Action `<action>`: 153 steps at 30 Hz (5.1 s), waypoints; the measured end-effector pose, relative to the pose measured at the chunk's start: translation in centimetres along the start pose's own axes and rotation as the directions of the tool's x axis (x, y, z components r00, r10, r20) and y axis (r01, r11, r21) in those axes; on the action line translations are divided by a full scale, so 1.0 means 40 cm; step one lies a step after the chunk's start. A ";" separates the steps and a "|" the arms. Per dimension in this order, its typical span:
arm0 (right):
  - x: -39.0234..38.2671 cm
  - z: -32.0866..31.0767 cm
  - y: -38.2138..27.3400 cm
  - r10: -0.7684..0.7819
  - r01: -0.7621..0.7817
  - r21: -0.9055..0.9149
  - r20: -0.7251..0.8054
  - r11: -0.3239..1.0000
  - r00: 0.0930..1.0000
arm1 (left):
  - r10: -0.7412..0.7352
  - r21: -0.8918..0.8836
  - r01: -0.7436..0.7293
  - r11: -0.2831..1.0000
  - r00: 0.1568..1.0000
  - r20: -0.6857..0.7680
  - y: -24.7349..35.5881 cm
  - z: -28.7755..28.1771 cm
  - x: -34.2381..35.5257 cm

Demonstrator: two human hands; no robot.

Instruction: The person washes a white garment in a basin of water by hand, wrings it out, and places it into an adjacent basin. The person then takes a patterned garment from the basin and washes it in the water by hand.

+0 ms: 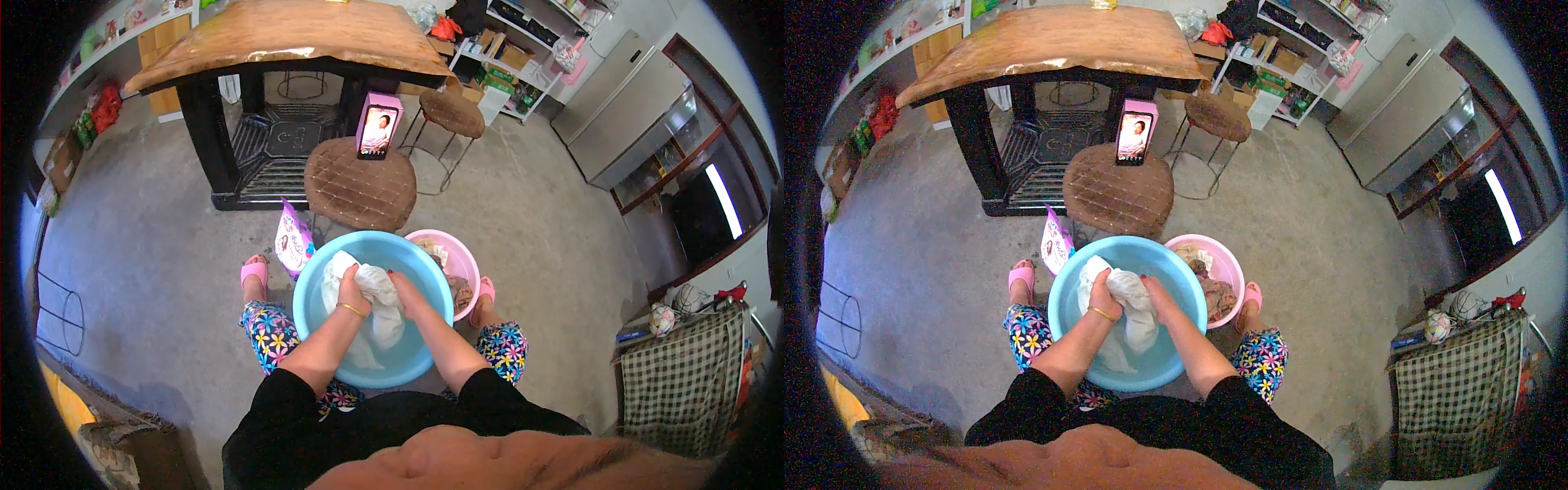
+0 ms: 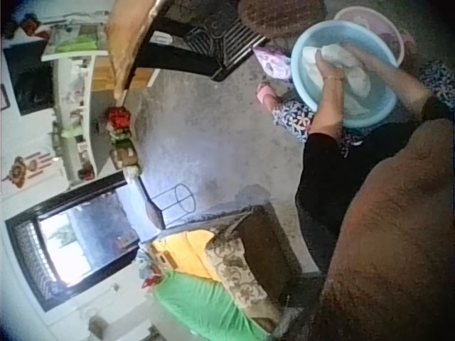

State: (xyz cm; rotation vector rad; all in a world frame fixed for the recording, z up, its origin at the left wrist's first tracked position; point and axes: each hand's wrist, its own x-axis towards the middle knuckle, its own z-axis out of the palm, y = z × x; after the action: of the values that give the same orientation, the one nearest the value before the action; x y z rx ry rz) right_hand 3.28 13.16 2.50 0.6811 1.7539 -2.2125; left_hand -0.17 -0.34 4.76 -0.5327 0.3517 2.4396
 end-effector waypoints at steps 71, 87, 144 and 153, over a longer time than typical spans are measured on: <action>0.146 -0.040 0.128 -0.200 0.027 -0.352 -0.466 0.936 0.862 | 0.040 0.154 -0.014 0.988 0.985 -0.167 -0.016 -0.049 0.020; 0.011 0.023 0.017 -0.200 0.222 0.108 -0.184 0.969 0.963 | 0.100 0.247 -0.041 0.968 0.968 -0.230 -0.022 -0.098 -0.042; -0.128 0.113 0.068 -0.608 0.556 -0.555 0.109 0.619 0.786 | -0.069 0.316 0.128 0.940 0.979 -0.191 -0.066 -0.117 -0.075; -0.209 0.200 0.025 -0.705 0.685 -0.630 0.291 0.367 0.646 | -0.005 0.278 -0.002 0.961 1.000 0.024 -0.063 -0.141 -0.077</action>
State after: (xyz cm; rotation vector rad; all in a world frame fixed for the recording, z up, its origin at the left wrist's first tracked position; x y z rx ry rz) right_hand 9.29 4.35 7.16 -0.3229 3.0378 -1.5488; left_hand 5.26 -2.02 0.87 -0.3796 0.6715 2.3400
